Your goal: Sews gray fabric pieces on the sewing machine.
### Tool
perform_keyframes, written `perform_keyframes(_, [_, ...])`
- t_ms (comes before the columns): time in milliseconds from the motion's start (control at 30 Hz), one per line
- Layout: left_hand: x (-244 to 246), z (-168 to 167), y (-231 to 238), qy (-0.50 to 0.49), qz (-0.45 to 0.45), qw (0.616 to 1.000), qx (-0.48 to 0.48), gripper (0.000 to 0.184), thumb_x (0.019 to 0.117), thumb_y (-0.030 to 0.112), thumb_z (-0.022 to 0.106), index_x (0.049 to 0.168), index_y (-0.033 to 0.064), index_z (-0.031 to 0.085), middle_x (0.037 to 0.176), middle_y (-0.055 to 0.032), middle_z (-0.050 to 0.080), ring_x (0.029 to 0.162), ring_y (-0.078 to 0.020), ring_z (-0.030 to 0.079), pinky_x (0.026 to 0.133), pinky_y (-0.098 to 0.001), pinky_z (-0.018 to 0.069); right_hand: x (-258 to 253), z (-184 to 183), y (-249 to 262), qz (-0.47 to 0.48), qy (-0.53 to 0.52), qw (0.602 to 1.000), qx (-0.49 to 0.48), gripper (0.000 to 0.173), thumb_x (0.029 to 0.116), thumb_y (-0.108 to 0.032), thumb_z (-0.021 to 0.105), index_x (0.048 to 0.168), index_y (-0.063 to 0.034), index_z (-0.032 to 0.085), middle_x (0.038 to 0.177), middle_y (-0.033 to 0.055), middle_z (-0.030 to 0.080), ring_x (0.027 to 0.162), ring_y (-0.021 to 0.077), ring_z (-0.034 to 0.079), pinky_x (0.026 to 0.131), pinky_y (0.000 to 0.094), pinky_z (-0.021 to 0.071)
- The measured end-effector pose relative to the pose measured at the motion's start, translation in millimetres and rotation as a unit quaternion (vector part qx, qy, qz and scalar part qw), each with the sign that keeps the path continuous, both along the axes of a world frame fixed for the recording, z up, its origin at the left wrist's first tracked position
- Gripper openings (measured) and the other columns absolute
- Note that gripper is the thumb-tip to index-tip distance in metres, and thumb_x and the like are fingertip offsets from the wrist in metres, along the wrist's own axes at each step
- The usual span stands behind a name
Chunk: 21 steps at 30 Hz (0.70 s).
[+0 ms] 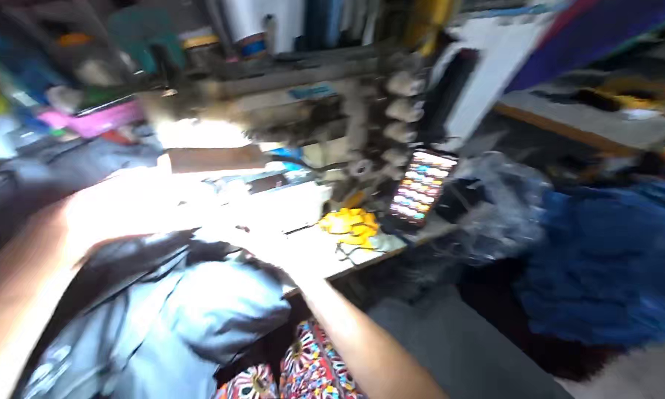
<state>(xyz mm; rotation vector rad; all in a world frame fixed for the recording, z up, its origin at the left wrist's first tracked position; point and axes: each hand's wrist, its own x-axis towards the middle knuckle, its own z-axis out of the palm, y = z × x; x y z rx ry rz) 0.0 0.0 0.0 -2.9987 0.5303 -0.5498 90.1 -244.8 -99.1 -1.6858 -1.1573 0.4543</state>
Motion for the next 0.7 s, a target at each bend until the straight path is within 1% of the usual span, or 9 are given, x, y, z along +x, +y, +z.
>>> perform_keyframes(67, [-20.1,25.2,-33.0,0.011,0.089,0.996,0.010,0.028,0.0914,0.053,0.062,0.084,0.0271,0.070,0.071,0.0035,0.063,0.065,-0.0163,0.063,0.052,-0.0465,0.0502,-0.1,5.7,2.5,-0.001,0.043,0.999,0.014,0.030,0.1013,-0.024,0.064,0.114,0.0022,0.068,0.087,0.0072,0.069,0.069,0.0079,0.062,0.067,0.0265,0.0553])
perform_keyframes(100, [-27.3,57.5,-63.7,0.124,0.169,0.978,0.003,0.024,0.0962,0.042,0.067,0.092,0.0190,0.073,0.081,-0.0041,0.068,0.077,-0.0247,0.067,0.064,-0.0536,0.0510,0.8,4.7,3.5,0.004,0.051,0.998,0.028,0.030,0.1012,-0.025,0.064,0.114,0.0018,0.067,0.081,0.0050,0.066,0.064,0.0060,0.059,0.061,0.0249,0.0535])
perform_keyframes(167, [-24.2,78.9,-85.2,0.215,0.225,0.950,0.015,0.024,0.0989,0.036,0.065,0.094,0.0141,0.071,0.086,-0.0073,0.068,0.084,-0.0282,0.067,0.070,-0.0557,0.0504,-1.6,1.6,0.5,0.013,0.075,0.996,0.045,0.034,0.1019,-0.026,0.063,0.123,-0.0001,0.064,0.081,0.0047,0.065,0.060,0.0064,0.057,0.057,0.0251,0.0513])
perform_keyframes(233, [-25.2,76.7,-85.3,0.227,0.193,0.954,-0.007,0.022,0.0990,0.035,0.065,0.092,0.0157,0.074,0.086,-0.0050,0.069,0.082,-0.0252,0.067,0.070,-0.0537,0.0514,-9.2,5.1,-10.6,0.011,0.096,0.994,0.045,0.032,0.1035,-0.024,0.062,0.128,-0.0035,0.062,0.082,0.0038,0.065,0.059,0.0053,0.055,0.055,0.0225,0.0504])
perform_keyframes(300, [-27.0,69.5,-80.7,0.230,0.154,0.960,-0.031,0.021,0.0990,0.036,0.065,0.094,0.0184,0.076,0.088,-0.0022,0.070,0.084,-0.0214,0.068,0.073,-0.0510,0.0534,-12.6,3.9,-16.5,0.013,0.108,0.993,0.051,0.027,0.1033,-0.026,0.061,0.121,-0.0064,0.064,0.073,0.0012,0.061,0.053,0.0049,0.052,0.049,0.0210,0.0465])
perform_keyframes(400, [-31.6,58.2,-76.2,0.223,0.106,0.966,-0.071,0.020,0.0963,0.031,0.069,0.091,0.0122,0.074,0.082,-0.0056,0.068,0.079,-0.0216,0.066,0.070,-0.0460,0.0524,-12.1,-5.2,-22.5,0.019,0.103,0.992,0.069,0.029,0.1029,-0.030,0.062,0.123,-0.0094,0.064,0.072,0.0021,0.061,0.051,0.0062,0.051,0.047,0.0210,0.0456])
perform_keyframes(533, [-32.6,42.8,-63.0,0.247,0.116,0.956,-0.104,0.023,0.0954,0.034,0.070,0.095,0.0112,0.073,0.086,-0.0070,0.068,0.083,-0.0230,0.067,0.074,-0.0487,0.0535,-7.0,-3.8,-1.8,0.025,0.136,0.984,0.108,0.026,0.0994,-0.023,0.064,0.118,-0.0047,0.063,0.071,-0.0029,0.062,0.052,0.0017,0.053,0.049,0.0187,0.0480])
perform_keyframes(633, [-33.7,38.3,-55.3,0.219,0.112,0.961,-0.123,0.024,0.0947,0.027,0.073,0.096,0.0023,0.073,0.091,-0.0131,0.069,0.086,-0.0250,0.067,0.080,-0.0451,0.0533,-6.8,-2.3,1.2,0.016,0.161,0.980,0.113,0.024,0.1000,-0.021,0.063,0.118,-0.0054,0.063,0.074,-0.0022,0.063,0.051,0.0018,0.052,0.047,0.0182,0.0471])
perform_keyframes(700, [-34.1,39.9,-54.8,0.184,0.155,0.958,-0.156,0.021,0.0974,0.022,0.069,0.098,0.0009,0.073,0.096,-0.0142,0.068,0.094,-0.0261,0.065,0.086,-0.0450,0.0511,-8.1,-0.4,-0.3,0.011,0.156,0.981,0.111,0.024,0.1013,-0.020,0.062,0.120,-0.0044,0.062,0.075,-0.0013,0.063,0.051,0.0022,0.052,0.047,0.0183,0.0468])
